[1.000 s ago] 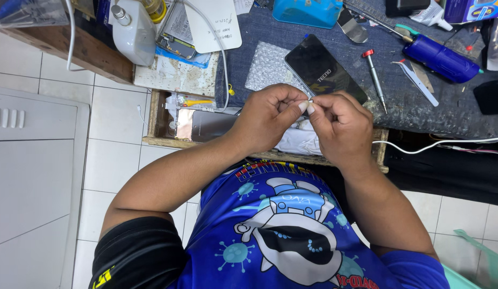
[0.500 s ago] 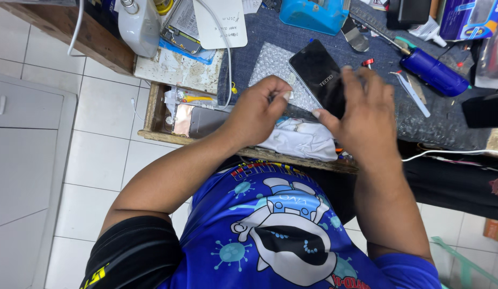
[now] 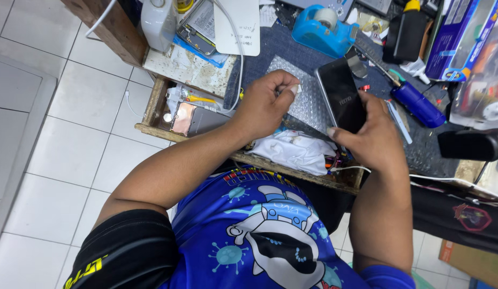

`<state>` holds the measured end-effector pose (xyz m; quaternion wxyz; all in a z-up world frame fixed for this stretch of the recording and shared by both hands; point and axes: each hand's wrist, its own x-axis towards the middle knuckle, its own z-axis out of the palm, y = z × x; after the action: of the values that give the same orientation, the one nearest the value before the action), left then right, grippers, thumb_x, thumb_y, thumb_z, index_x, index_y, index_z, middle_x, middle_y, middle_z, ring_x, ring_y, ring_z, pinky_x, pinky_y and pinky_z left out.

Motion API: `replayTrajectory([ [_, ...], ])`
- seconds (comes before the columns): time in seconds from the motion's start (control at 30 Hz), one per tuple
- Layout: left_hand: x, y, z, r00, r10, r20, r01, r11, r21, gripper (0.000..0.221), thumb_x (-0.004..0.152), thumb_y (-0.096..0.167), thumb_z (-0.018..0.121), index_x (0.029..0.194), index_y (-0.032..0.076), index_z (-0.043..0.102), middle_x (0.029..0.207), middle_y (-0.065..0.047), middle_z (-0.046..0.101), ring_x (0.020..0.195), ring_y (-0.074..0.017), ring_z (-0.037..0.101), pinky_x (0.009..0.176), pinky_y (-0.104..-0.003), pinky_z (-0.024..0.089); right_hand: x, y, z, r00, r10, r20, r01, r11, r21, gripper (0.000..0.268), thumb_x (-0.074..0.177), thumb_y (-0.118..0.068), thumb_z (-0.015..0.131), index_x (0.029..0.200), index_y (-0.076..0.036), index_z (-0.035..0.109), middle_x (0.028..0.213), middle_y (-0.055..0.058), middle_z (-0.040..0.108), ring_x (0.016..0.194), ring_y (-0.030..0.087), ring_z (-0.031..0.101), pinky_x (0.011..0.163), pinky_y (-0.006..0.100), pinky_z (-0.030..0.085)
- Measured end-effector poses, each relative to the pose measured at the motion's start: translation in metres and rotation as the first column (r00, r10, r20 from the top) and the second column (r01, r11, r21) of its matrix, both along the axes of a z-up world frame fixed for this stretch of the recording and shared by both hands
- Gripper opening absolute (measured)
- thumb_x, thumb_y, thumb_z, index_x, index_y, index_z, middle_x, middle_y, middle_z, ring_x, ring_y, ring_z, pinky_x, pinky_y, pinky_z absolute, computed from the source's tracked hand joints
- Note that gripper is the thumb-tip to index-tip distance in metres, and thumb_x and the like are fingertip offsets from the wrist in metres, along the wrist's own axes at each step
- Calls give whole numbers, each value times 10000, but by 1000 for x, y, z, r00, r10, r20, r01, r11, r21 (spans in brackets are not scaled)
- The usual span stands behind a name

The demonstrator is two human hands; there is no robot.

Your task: The person uses a screwdriver to remove screws from a mobile phone, handles internal components, and applies tape to the device on a workbench.

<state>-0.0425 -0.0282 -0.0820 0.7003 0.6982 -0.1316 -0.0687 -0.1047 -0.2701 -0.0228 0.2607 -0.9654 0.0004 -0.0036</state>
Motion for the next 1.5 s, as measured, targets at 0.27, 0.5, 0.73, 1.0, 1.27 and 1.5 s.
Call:
replayTrajectory([
  [0.27, 2, -21, 9, 995, 4, 96, 8, 992, -129, 195, 1013, 137, 634, 1150, 18, 705, 972, -57, 765, 841, -74, 680, 751, -249, 565, -19, 10, -35, 993, -40, 110, -12, 901, 434, 910, 737, -143, 888, 1494, 33, 416, 1350, 153, 606, 1264, 220, 598, 1115, 351, 478],
  [0.5, 1, -22, 7, 990, 25, 138, -11, 995, -98, 192, 1015, 139, 634, 1152, 21, 697, 975, -55, 766, 835, -66, 696, 751, -245, 573, -28, 28, -27, 982, -76, 172, 4, 923, 384, 931, 754, -126, 890, 1510, 39, 373, 1377, 173, 610, 1280, 237, 615, 1117, 367, 493],
  [0.73, -1, -18, 13, 991, 26, 134, -16, 997, -74, 192, 1008, 145, 638, 1146, 33, 708, 959, -45, 756, 756, -53, 652, 682, -235, 547, -32, 45, -9, 962, -114, 246, 69, 980, 186, 959, 733, -207, 934, 1487, 33, 393, 1320, 215, 654, 1190, 301, 696, 1019, 394, 559],
  [1.0, -3, -15, 18, 985, 47, 168, -46, 999, -10, 196, 999, 151, 634, 1132, 30, 714, 984, -70, 759, 789, -87, 707, 711, -260, 581, -35, 47, -16, 941, -73, 330, 71, 997, 20, 1044, 719, -253, 958, 1509, 67, 354, 1352, 271, 579, 1227, 382, 649, 1037, 452, 542],
  [1.27, 0, -13, 15, 998, 20, 61, -19, 1000, -12, 190, 976, 160, 688, 1107, 25, 719, 1005, -68, 783, 835, -97, 741, 752, -265, 598, -36, 50, -21, 900, 1, 436, 79, 983, -165, 1095, 742, -242, 970, 1534, 99, 295, 1325, 282, 512, 1205, 426, 585, 1003, 491, 540],
  [1.5, 5, -8, 6, 1000, -28, 0, 28, 989, -147, 442, 937, 107, 731, 1343, 10, 583, 871, -63, 721, 793, -97, 679, 732, -249, 574, -34, 51, -16, 909, 56, 412, 30, 980, -198, 1103, 716, -230, 976, 1525, 94, 299, 1244, 274, 529, 1104, 424, 597, 953, 492, 540],
])
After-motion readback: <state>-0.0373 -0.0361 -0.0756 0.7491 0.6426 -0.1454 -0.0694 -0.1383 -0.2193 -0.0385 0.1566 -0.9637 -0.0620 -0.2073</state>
